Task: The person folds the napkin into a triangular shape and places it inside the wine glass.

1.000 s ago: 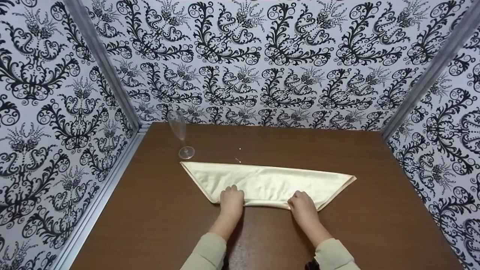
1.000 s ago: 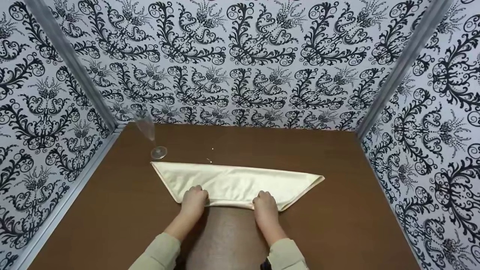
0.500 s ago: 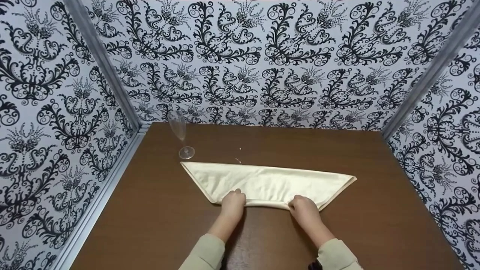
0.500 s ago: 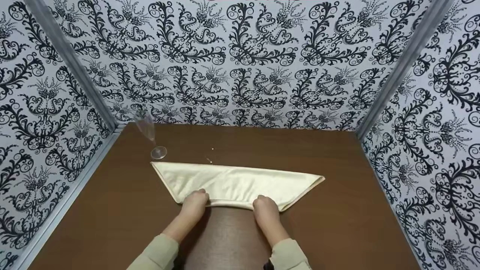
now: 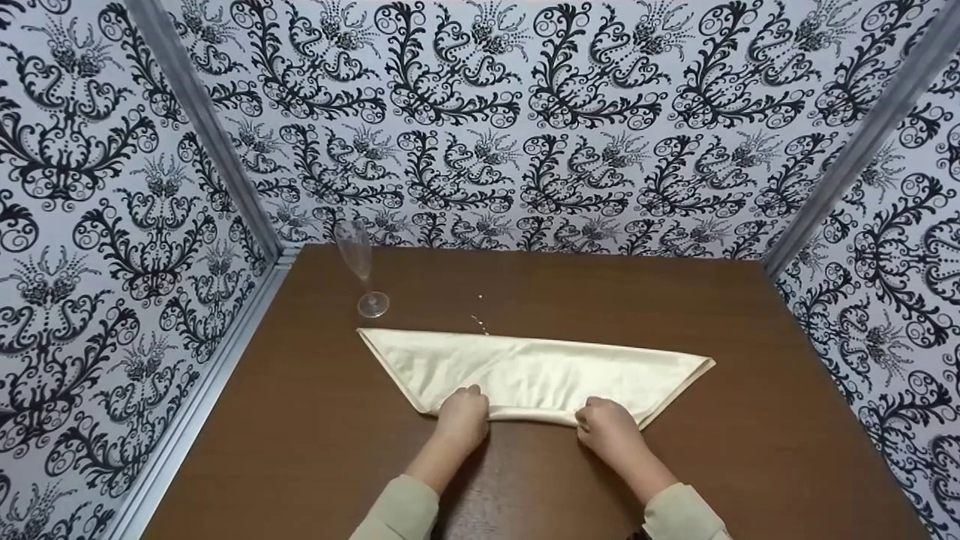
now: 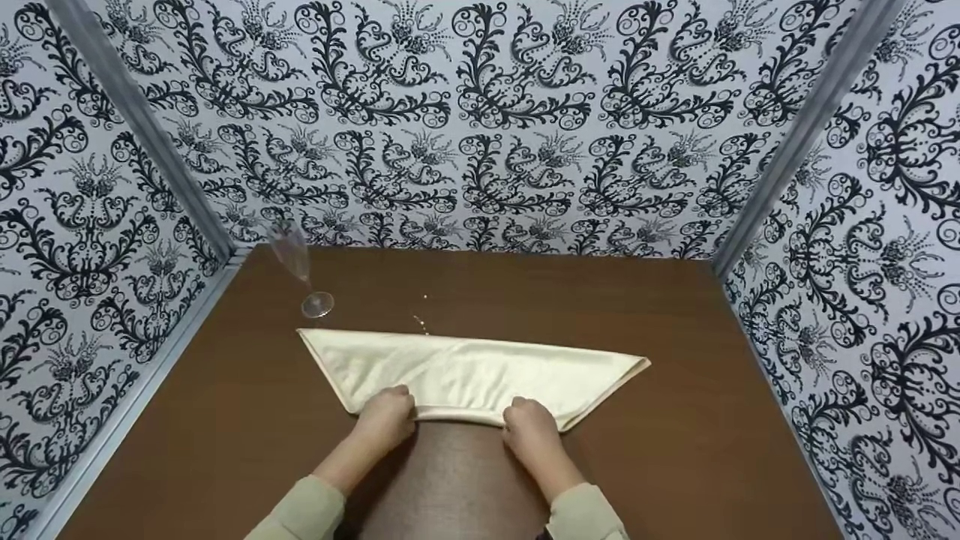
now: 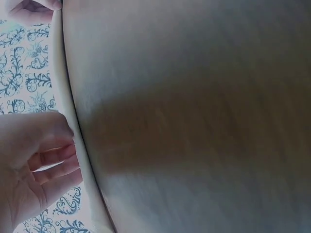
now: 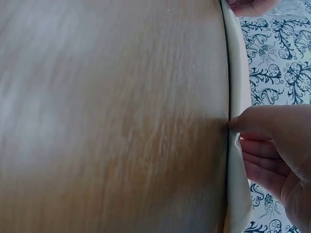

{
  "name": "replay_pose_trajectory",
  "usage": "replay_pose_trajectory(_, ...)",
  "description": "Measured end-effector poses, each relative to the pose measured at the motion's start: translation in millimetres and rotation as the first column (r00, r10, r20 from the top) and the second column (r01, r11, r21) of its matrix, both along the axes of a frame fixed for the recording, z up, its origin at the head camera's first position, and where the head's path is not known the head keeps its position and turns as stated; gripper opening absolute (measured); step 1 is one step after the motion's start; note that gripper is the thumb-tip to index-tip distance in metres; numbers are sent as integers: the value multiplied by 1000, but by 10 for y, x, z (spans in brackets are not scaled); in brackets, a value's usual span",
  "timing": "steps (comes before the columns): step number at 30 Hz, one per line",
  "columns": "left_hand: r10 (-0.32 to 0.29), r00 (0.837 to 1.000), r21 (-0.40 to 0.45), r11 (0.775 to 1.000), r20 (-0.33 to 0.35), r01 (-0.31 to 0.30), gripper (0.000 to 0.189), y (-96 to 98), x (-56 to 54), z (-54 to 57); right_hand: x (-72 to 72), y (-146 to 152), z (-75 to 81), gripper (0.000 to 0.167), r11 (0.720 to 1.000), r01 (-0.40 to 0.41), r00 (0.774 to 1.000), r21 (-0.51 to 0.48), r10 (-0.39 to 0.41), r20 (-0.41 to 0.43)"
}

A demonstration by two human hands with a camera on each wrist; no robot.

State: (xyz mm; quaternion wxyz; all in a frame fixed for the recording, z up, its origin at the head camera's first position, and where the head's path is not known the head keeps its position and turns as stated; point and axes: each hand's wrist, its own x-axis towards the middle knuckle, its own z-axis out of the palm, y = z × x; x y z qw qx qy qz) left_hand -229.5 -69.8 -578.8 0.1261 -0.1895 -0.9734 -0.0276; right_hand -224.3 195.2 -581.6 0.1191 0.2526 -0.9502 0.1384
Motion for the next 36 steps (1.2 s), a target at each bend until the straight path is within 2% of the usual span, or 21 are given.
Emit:
replay_pose_trajectory(2, -19, 999, 3, 1000, 42, 19, 19, -10, 19, 23, -8, -9, -4, 38, 1000, 18, 1000, 15, -18, -14)
replay_pose_trajectory(4, -33, 998, 8, 999, 51, 32, 19, -22, 29, 33, -16, -20, -6, 37, 999, 40, 999, 29, -40, -28)
replay_pose_trajectory(10, -59, 996, -11, 998, -65, 59, 18, -72, 8, -11, -39, -40, 2, 26, 995, 92, 993, 24, -90, -78)
replay_pose_trajectory(15, -63, 997, 3, 998, -38, 63, 21, -117, -44, -19, -40, -45, 13, 15, 992, 127, 991, 9, -127, -33)
replay_pose_trajectory(20, -56, 998, 32, 998, -19, 57, 21, -145, -95, -8, -70, -60, 28, 17, 990, 141, 990, -3, -141, 22)
replay_pose_trajectory(25, -24, 1000, 67, 997, -9, 25, 19, -154, -142, -7, -128, -60, 18, 17, 987, 162, 986, -18, -161, 52)
replay_pose_trajectory(32, 45, 999, 67, 997, 14, -46, 19, -145, -190, 0, -174, -49, 5, 15, 983, 181, 983, -27, -180, 33)
replay_pose_trajectory(36, 91, 995, 68, 993, 50, -95, 15, -117, -213, 20, -184, -50, -9, 16, 982, 189, 982, -27, -188, 26)
